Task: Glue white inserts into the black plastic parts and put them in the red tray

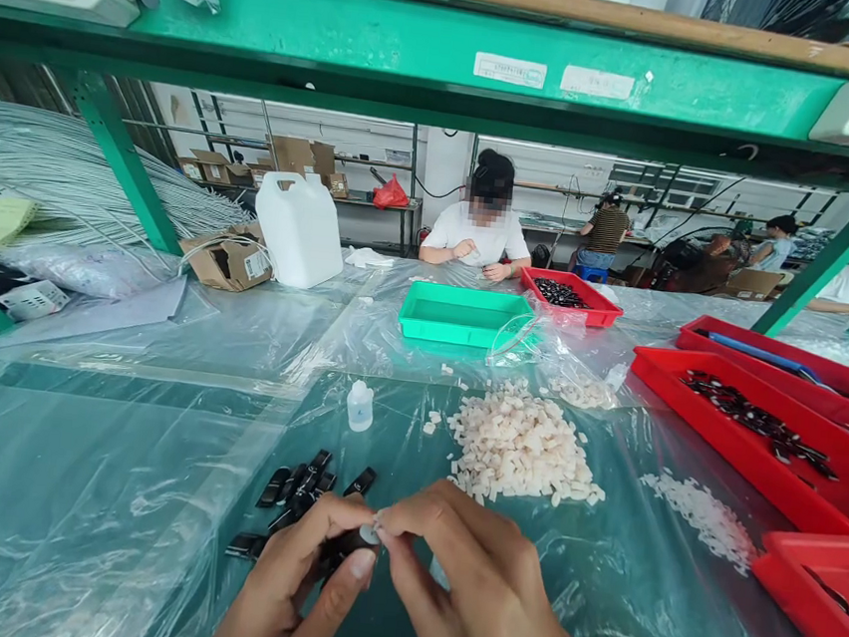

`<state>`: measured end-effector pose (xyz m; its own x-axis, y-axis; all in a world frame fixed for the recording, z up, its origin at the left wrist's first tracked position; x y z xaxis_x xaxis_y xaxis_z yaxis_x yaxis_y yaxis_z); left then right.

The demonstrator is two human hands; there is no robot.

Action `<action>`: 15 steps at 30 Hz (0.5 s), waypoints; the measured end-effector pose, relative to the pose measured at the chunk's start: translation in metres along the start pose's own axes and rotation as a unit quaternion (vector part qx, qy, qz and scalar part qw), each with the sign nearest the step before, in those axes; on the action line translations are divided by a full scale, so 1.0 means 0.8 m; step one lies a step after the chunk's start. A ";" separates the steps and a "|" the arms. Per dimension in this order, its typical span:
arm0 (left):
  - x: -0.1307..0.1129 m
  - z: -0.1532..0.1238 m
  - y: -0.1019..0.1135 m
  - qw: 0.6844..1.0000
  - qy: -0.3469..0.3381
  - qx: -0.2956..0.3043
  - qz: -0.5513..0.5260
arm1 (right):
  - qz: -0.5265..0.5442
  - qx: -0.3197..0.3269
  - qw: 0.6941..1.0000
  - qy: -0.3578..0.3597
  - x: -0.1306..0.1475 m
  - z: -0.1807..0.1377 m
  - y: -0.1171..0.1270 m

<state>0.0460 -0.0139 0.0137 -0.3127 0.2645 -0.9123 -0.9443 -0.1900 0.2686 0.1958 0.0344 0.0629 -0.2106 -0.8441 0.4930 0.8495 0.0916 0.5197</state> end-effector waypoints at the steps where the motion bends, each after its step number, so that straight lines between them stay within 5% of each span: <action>1: 0.000 0.000 0.001 1.000 -0.001 0.002 -0.002 | -0.001 -0.001 1.000 0.008 0.001 0.001 0.001; 15: 0.002 0.004 0.005 0.998 -0.003 0.036 -0.060 | -0.015 0.049 0.998 0.048 0.006 -0.009 0.002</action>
<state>0.0415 -0.0116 0.0143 -0.1981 0.2875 -0.9371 -0.9797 -0.0888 0.1798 0.1995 0.0265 0.0612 -0.1837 -0.8939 0.4090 0.7914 0.1123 0.6009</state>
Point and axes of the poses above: each hand's wrist, its own z-axis towards the middle knuckle, its own y-axis out of the back of the hand, x = y × z, the point moved 3 cm from there along z, towards the middle knuckle, and after that the axes turned 2 degrees about z, right-handed, at the moved point
